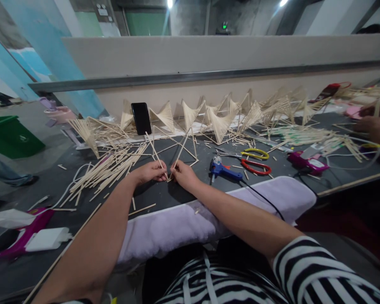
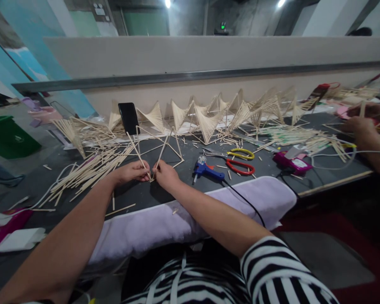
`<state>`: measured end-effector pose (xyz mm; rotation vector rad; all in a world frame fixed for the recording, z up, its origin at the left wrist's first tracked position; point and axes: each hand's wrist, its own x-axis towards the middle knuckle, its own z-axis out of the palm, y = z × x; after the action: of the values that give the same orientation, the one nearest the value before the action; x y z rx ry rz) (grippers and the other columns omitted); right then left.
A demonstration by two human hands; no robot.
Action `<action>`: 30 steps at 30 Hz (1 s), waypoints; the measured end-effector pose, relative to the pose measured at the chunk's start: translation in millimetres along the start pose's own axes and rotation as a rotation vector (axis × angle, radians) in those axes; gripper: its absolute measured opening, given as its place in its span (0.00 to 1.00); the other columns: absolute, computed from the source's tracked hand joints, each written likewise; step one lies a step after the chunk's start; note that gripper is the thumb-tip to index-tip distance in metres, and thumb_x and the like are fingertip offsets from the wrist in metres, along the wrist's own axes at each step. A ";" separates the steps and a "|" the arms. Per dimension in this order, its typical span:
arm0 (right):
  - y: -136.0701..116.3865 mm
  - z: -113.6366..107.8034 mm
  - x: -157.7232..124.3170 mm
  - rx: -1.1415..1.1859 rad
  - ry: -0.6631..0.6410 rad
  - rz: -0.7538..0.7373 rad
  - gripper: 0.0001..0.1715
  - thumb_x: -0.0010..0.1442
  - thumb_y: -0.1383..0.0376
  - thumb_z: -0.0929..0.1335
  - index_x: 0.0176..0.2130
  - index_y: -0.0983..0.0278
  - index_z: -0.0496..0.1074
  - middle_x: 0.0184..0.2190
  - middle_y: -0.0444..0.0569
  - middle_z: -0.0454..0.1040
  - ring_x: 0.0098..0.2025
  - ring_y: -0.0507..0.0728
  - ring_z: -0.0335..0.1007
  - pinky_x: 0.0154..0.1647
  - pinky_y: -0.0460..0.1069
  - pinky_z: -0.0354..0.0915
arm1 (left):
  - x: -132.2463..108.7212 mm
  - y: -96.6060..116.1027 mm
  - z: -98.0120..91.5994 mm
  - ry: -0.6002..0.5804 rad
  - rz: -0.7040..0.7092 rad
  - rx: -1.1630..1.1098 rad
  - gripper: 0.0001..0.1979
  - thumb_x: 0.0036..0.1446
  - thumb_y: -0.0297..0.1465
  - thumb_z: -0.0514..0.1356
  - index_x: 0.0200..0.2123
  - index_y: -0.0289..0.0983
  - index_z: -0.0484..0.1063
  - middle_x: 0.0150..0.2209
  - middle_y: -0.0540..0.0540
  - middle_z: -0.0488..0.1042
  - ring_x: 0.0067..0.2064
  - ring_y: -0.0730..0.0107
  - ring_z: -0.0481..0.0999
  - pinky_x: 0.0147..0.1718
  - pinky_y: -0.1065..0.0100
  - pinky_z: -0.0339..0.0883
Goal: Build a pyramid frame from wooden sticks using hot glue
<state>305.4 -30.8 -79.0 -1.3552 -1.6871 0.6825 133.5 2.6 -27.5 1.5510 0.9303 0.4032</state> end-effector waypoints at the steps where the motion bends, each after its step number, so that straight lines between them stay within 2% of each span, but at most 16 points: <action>1: 0.0 -0.2 -0.3 -0.009 0.003 -0.006 0.02 0.56 0.64 0.62 0.33 0.60 0.64 0.24 0.41 0.70 0.27 0.51 0.67 0.28 0.45 0.61 | 0.1 0.0 0.1 0.003 -0.004 0.000 0.18 0.48 0.41 0.63 0.34 0.34 0.64 0.28 0.47 0.74 0.31 0.72 0.74 0.32 0.69 0.65; 9: 0.5 -2.1 -1.3 -0.050 -0.007 -0.029 0.03 0.56 0.63 0.62 0.33 0.59 0.64 0.25 0.41 0.71 0.28 0.51 0.66 0.28 0.44 0.60 | 3.6 -5.8 -3.7 -0.024 0.012 -0.022 0.15 0.50 0.38 0.62 0.35 0.35 0.64 0.29 0.48 0.73 0.31 0.72 0.74 0.32 0.70 0.65; 19: -1.5 -3.0 -2.3 -0.095 -0.013 -0.024 0.04 0.57 0.63 0.63 0.35 0.60 0.65 0.26 0.42 0.72 0.29 0.52 0.68 0.29 0.45 0.61 | 5.3 -6.6 -2.1 -0.066 0.031 -0.036 0.14 0.45 0.33 0.66 0.32 0.33 0.66 0.27 0.49 0.72 0.30 0.74 0.72 0.32 0.71 0.65; 30: -1.9 -3.8 -1.5 -0.131 -0.051 -0.004 0.03 0.56 0.63 0.63 0.33 0.59 0.66 0.27 0.42 0.73 0.29 0.52 0.68 0.28 0.44 0.60 | 6.1 -9.5 -4.5 -0.065 0.048 -0.036 0.14 0.46 0.35 0.66 0.32 0.33 0.67 0.28 0.48 0.72 0.31 0.72 0.73 0.32 0.70 0.65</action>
<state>307.9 -33.1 -76.0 -1.4357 -1.8009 0.6185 130.9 9.7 -37.0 1.5471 0.8323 0.3993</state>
